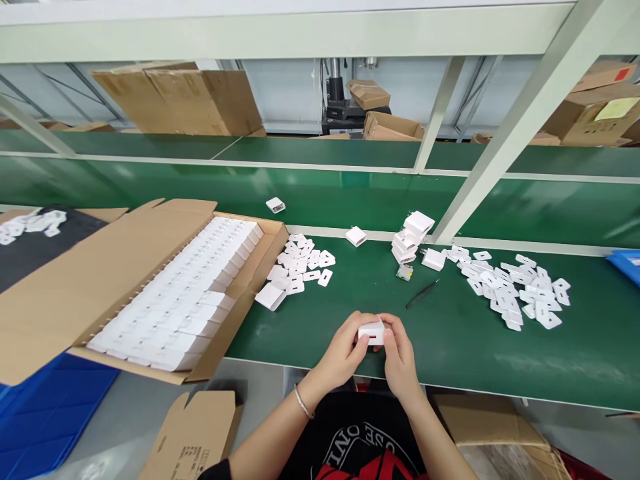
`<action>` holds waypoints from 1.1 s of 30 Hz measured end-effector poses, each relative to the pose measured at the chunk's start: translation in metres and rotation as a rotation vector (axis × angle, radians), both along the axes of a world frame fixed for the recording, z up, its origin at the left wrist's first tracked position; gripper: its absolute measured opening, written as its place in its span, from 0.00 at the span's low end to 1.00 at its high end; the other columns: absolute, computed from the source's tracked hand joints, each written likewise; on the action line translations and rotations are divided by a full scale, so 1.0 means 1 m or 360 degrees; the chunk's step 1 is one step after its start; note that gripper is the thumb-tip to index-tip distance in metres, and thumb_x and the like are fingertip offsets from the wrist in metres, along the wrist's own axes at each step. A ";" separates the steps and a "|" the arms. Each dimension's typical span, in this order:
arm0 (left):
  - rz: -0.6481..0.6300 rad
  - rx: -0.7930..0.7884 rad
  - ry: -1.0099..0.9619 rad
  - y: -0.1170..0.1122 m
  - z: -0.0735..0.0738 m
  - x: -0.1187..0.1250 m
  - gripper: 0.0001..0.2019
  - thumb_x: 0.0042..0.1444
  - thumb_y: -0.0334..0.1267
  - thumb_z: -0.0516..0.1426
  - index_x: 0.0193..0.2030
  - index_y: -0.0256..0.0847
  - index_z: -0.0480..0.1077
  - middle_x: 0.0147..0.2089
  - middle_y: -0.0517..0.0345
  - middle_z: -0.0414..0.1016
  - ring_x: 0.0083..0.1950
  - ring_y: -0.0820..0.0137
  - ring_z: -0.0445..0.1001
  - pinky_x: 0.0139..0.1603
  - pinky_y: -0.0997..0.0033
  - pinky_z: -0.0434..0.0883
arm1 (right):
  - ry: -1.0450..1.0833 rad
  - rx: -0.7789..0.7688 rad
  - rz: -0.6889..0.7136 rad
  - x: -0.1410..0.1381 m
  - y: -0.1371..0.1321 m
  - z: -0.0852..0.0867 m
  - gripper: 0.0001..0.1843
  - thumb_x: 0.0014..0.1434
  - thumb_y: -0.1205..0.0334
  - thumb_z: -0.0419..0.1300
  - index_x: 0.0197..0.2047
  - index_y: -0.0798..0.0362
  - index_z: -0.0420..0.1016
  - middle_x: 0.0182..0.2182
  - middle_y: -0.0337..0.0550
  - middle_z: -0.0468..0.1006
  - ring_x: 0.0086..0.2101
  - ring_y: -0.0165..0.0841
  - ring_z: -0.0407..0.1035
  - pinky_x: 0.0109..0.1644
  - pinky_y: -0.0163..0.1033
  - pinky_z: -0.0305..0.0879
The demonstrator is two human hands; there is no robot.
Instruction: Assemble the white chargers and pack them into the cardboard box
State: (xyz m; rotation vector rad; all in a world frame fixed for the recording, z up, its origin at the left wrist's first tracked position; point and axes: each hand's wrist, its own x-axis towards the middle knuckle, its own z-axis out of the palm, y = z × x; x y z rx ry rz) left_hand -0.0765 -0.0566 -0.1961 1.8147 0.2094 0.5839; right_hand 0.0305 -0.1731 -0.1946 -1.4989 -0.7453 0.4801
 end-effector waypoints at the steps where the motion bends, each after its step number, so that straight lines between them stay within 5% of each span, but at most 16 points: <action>1: 0.0005 -0.0011 -0.0016 0.001 -0.001 0.000 0.20 0.77 0.50 0.47 0.63 0.43 0.70 0.51 0.50 0.73 0.48 0.64 0.71 0.49 0.65 0.70 | -0.0004 0.0005 0.0034 0.000 0.000 0.000 0.22 0.75 0.41 0.52 0.53 0.50 0.72 0.39 0.44 0.81 0.33 0.34 0.74 0.37 0.37 0.74; 7: -0.0004 -0.0081 -0.0011 0.003 -0.002 -0.003 0.21 0.76 0.53 0.50 0.59 0.42 0.74 0.44 0.53 0.70 0.43 0.66 0.69 0.44 0.68 0.69 | 0.0096 -0.0038 0.0183 0.002 -0.002 -0.004 0.19 0.73 0.42 0.57 0.54 0.49 0.70 0.40 0.45 0.82 0.37 0.37 0.78 0.40 0.39 0.74; 14: -0.0071 -0.0089 0.0084 0.004 0.003 -0.005 0.23 0.78 0.52 0.43 0.64 0.45 0.72 0.55 0.49 0.73 0.52 0.62 0.71 0.56 0.61 0.70 | 0.0084 -0.0033 0.0083 0.002 -0.003 -0.007 0.18 0.72 0.44 0.58 0.53 0.49 0.71 0.40 0.45 0.82 0.37 0.37 0.78 0.39 0.39 0.73; 22: 0.0063 -0.0081 -0.0020 0.003 -0.003 -0.003 0.21 0.77 0.51 0.48 0.58 0.41 0.76 0.46 0.50 0.74 0.43 0.65 0.70 0.45 0.66 0.70 | 0.0000 -0.0055 0.0215 0.003 -0.002 -0.002 0.19 0.73 0.44 0.55 0.55 0.49 0.70 0.39 0.43 0.81 0.36 0.36 0.76 0.40 0.39 0.72; 33: -0.0023 -0.0102 0.0009 0.003 0.002 -0.006 0.24 0.78 0.53 0.43 0.62 0.43 0.73 0.50 0.50 0.73 0.49 0.63 0.71 0.54 0.61 0.71 | -0.0056 -0.0089 0.0144 0.001 -0.005 -0.008 0.19 0.71 0.46 0.59 0.57 0.49 0.68 0.39 0.43 0.80 0.38 0.37 0.75 0.41 0.40 0.73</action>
